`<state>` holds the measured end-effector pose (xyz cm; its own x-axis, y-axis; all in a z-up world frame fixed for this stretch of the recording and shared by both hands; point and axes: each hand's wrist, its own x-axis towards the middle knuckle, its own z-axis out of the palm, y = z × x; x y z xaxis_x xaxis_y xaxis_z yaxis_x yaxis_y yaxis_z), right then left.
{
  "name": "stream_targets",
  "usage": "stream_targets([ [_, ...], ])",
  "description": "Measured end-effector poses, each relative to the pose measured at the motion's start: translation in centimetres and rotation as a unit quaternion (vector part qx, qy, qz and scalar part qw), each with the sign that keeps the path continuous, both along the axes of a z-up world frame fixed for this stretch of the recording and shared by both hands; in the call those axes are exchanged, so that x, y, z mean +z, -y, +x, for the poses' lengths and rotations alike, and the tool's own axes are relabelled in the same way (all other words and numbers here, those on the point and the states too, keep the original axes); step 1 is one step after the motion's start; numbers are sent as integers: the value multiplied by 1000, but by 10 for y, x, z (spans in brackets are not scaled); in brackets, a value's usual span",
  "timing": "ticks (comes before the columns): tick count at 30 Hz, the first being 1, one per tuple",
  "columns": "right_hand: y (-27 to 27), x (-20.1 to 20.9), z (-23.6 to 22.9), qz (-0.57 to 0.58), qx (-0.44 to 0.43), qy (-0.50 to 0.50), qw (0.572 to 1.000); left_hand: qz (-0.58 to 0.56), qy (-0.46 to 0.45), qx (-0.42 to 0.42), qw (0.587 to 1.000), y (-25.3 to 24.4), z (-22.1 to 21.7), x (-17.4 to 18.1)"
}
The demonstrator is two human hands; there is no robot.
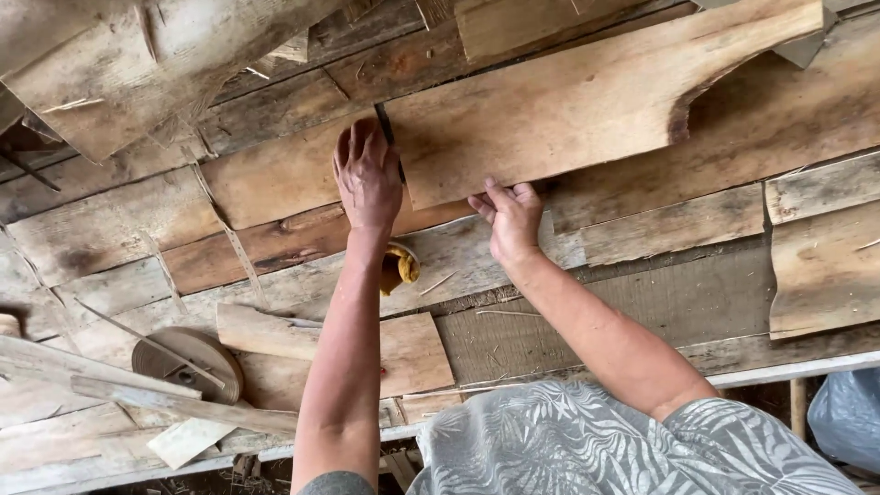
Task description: Trimming and fitting thin wood panels onto a surface using a utility knife in a workshop.
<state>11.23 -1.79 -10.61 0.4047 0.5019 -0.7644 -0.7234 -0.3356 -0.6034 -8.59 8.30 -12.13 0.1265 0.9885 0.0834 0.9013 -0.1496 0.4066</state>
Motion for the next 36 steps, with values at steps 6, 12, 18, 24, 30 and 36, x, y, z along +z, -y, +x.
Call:
stream_targets([
  [6, 0, -5, 2, -30, 59, 1, 998, -36, -33, -25, 998, 3, -4, 18],
  [12, 7, 11, 27, -31, 80, 19, 996, -19, -39, -54, 998, -2, 4, 32],
  [18, 6, 27, 84, 4, 22, 98, 995, -18, -23, -77, 997, -4, 1, 29],
  [24, 26, 32, 74, -9, 2, 88, 996, -7, -14, -83, 996, -1, 1, 33],
  [30, 28, 36, 75, -55, 39, 75, 995, -33, -9, -78, 996, 0, 5, 46],
  [36, 5, 111, 163, -16, 353, 340, 871, -35, -25, -65, 997, 2, 3, 37],
])
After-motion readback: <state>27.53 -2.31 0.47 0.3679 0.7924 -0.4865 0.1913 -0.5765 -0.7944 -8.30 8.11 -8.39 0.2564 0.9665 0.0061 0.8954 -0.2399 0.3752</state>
